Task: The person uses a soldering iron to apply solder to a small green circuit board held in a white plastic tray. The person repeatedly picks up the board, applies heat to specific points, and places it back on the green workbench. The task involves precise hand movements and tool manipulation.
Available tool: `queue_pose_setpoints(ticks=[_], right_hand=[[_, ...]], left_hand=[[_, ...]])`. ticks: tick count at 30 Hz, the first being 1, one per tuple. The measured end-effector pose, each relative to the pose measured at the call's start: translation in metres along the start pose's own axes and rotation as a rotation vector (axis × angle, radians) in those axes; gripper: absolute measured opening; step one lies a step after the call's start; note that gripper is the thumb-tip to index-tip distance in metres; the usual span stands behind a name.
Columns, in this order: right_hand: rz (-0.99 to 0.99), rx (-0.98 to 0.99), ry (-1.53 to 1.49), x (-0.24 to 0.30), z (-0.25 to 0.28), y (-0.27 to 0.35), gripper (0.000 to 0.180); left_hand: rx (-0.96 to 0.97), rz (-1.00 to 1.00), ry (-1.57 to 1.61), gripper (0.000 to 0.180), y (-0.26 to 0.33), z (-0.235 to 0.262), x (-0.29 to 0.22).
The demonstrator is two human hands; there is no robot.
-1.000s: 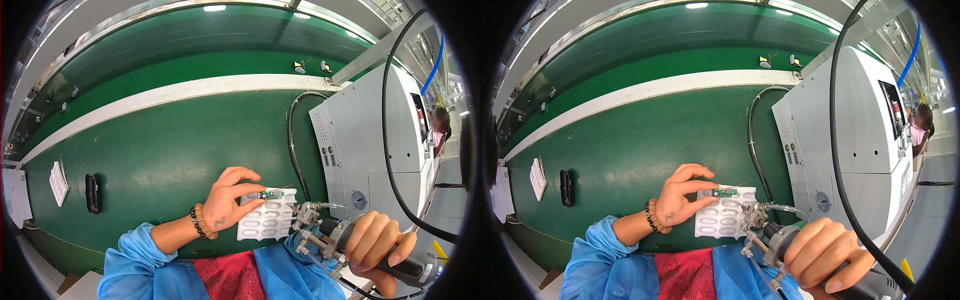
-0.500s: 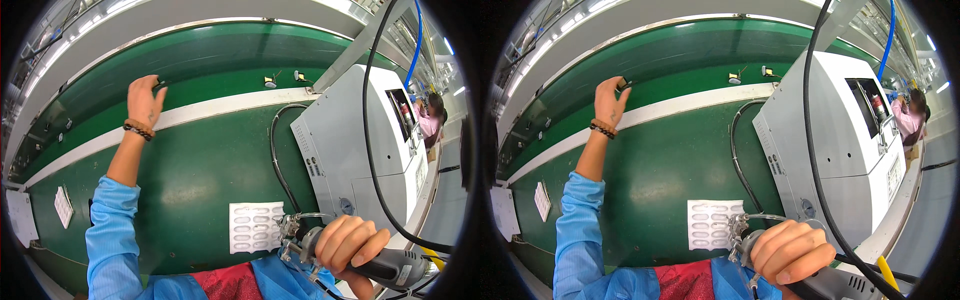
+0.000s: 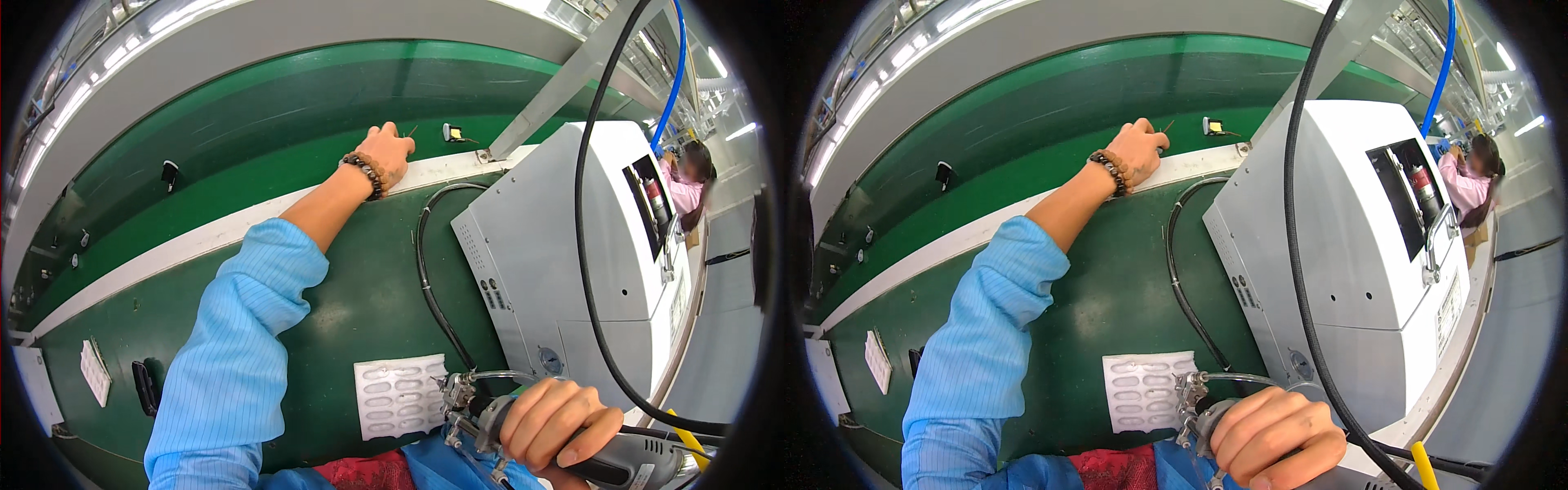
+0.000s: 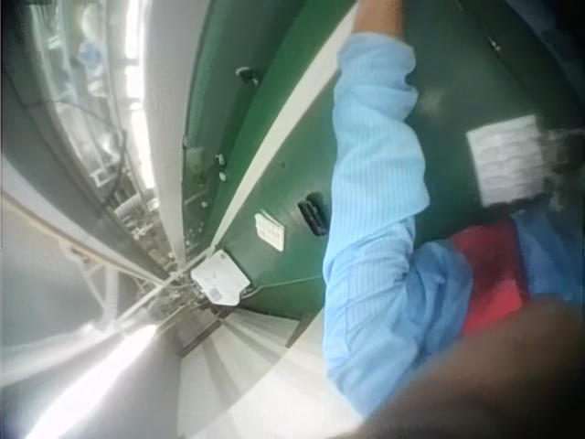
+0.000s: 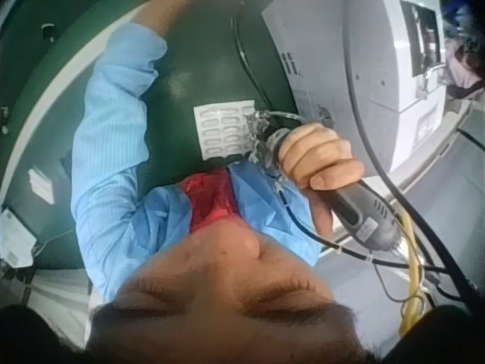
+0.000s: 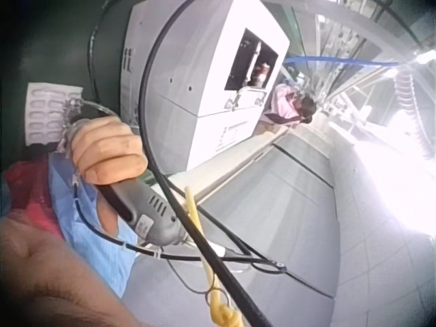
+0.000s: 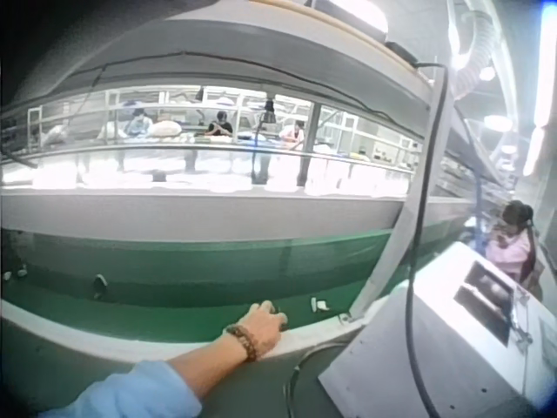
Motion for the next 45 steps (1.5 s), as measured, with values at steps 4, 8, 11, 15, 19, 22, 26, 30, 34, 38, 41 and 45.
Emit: queue_pose_setpoints(ticks=[4, 8, 11, 15, 19, 22, 26, 30, 34, 38, 41, 45], right_hand=[[-0.234, 0.094, -0.018, 0.021, 0.016, 0.020, 0.038], [-0.268, 0.183, -0.053, 0.017, 0.015, 0.010, 0.040], [-0.288, 0.180, -0.077, 0.026, 0.016, 0.012, 0.023], [-0.331, 0.165, -0.086, 0.033, 0.007, 0.013, 0.020], [-0.331, 0.188, -0.078, 0.039, 0.007, 0.017, 0.021], [-0.311, 0.207, -0.087, 0.041, 0.008, 0.019, 0.020], [-0.295, 0.246, -0.142, 0.036, 0.012, 0.020, 0.017], [-0.307, 0.233, -0.119, 0.037, 0.009, 0.018, 0.016], [-0.329, 0.223, -0.101, 0.032, 0.005, 0.017, 0.018], [-0.365, 0.219, -0.104, 0.016, -0.003, 0.017, 0.021], [-0.395, 0.210, -0.076, 0.008, -0.010, 0.017, 0.022], [-0.396, 0.215, -0.056, -0.002, -0.014, 0.019, 0.023]], left_hand=[[-0.241, -0.033, 0.124, 0.023, 0.024, 0.015, -0.004], [-0.402, -0.060, 0.281, 0.023, 0.094, 0.051, -0.030], [-0.412, -0.148, 0.452, 0.022, 0.160, 0.071, -0.078], [-0.358, -0.090, 0.519, 0.022, 0.244, 0.084, -0.126], [-0.298, -0.107, 0.558, 0.023, 0.279, 0.071, -0.153], [-0.281, -0.174, 0.596, 0.025, 0.287, 0.059, -0.164], [-0.202, -0.232, 0.686, 0.026, 0.293, 0.041, -0.163], [-0.139, -0.263, 0.678, 0.031, 0.292, 0.030, -0.157], [-0.169, -0.228, 0.659, 0.031, 0.294, 0.024, -0.158], [-0.310, -0.168, 0.621, 0.033, 0.299, 0.023, -0.164], [-0.332, -0.135, 0.605, 0.034, 0.301, 0.021, -0.161], [-0.352, -0.075, 0.656, 0.033, 0.301, 0.019, -0.163]])
Point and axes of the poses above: each hand's wrist, its own y-axis away from the middle knuckle, its own z-axis out of the back of the hand, x = y × z, the point moved 1 cm from there along -y, towards the middle knuckle, and after that the axes turned 9 degrees about -z, right-handed, at the moved point
